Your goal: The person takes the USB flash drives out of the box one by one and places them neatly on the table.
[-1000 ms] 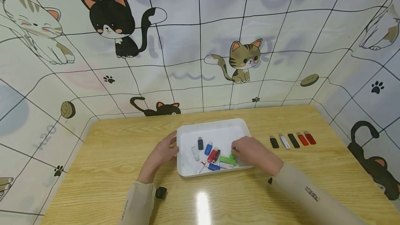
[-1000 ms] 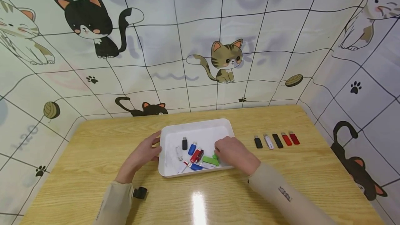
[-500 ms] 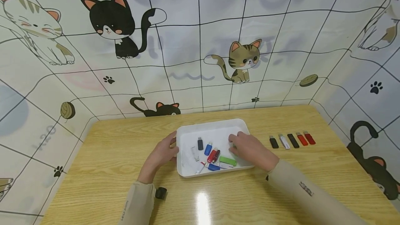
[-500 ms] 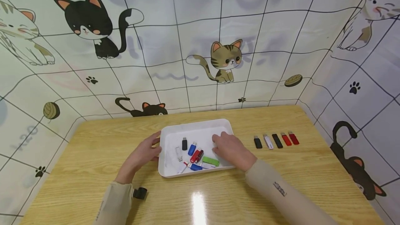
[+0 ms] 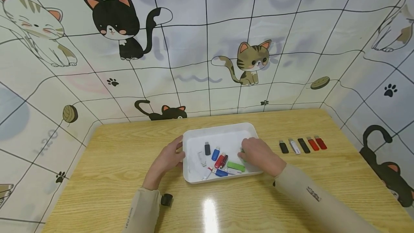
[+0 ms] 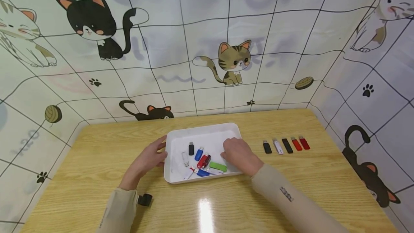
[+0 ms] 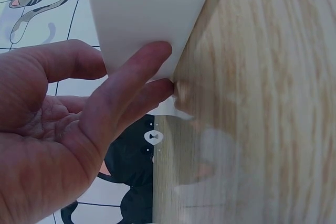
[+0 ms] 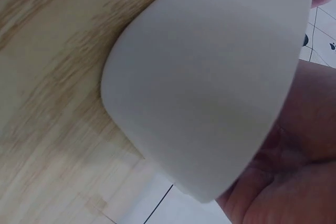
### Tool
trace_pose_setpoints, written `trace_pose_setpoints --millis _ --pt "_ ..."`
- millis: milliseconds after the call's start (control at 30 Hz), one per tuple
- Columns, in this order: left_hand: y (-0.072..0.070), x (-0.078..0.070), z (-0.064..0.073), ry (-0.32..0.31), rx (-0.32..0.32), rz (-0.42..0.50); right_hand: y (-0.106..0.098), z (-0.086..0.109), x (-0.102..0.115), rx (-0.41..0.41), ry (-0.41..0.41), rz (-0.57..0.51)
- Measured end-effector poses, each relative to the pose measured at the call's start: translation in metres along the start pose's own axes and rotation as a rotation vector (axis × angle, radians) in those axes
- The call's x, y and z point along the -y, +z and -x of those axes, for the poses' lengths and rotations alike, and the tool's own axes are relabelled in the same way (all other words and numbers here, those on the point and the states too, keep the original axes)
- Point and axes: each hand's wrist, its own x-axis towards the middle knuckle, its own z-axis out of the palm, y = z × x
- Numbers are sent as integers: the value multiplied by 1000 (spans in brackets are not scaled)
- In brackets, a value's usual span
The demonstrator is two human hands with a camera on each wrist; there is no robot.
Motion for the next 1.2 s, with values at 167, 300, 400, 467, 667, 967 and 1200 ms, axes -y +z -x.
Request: trace_pose_setpoints --millis 167,300,400,467,667,967,1200 --pt "0 0 0 6 4 11 -1 -2 1 19 -8 8" --pt "0 0 0 5 0 -5 0 -3 1 28 0 4" --pt "0 0 0 5 0 -10 1 -2 -1 9 -3 -1" --pt "0 0 0 3 1 -11 1 -1 -2 -8 -1 -17" --pt "0 -1 1 -1 3 -8 -8 5 -5 -29 62 -97" --pt "0 -2 1 11 2 5 -25 22 -16 -106 115 -200" --pt "1 -1 0 -10 0 -4 -32 40 -29 -181 131 -262"
